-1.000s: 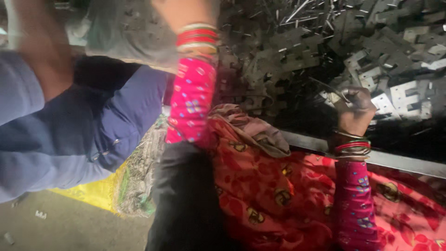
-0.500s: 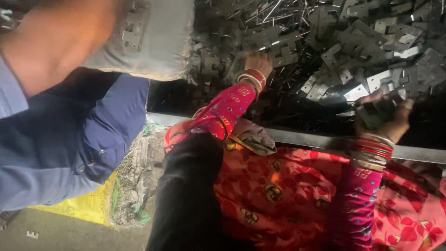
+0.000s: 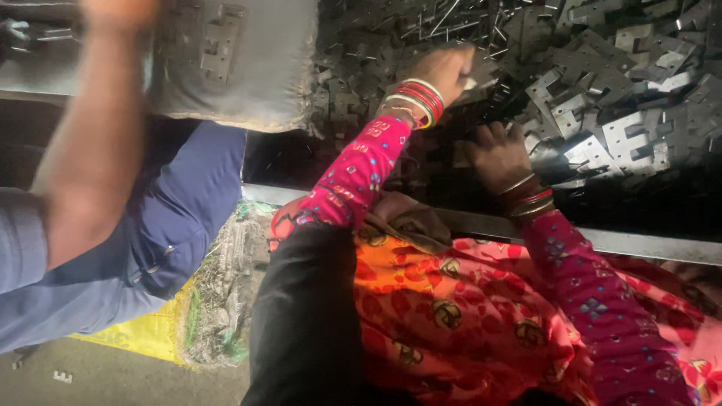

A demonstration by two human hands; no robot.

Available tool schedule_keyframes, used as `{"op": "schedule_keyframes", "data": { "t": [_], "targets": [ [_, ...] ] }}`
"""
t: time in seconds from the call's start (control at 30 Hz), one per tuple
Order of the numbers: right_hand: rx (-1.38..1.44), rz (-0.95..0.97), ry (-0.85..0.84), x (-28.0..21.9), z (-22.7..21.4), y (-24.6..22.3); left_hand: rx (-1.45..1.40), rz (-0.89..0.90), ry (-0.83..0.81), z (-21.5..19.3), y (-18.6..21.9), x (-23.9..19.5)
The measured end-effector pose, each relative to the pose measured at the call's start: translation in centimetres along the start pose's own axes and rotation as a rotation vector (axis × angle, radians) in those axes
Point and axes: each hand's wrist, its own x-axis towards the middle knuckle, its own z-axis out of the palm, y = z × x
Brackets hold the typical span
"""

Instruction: The person sorts and gathers small metal hinges and pins from a large bin by hand.

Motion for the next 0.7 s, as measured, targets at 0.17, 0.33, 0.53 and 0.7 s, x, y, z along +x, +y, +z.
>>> {"op": "schedule_keyframes", "data": {
  "t": [0.17,0.33,0.53,0.7],
  "targets": [
    [0.278,0.198,0.394,-3.0,1.2,3.5,-0.510,0.489,0.227,-2.1,1.9,0.7],
    [1.344,0.932,0.721,-8.2,-1.0,5.8,-1.305,-0.020,-0.174,-4.3,5.8,-0.4],
    [2.374,1.197,0.656,-8.3,-1.8,6.5,-0.906,-0.123,-0.114,-0.9,10.8,-3.8],
    [1.848,1.489,0.495,-6.1,-3.3,2.3,-0.409,0.131,-0.184,5.2,14.1,-8.1]
  ]
}}
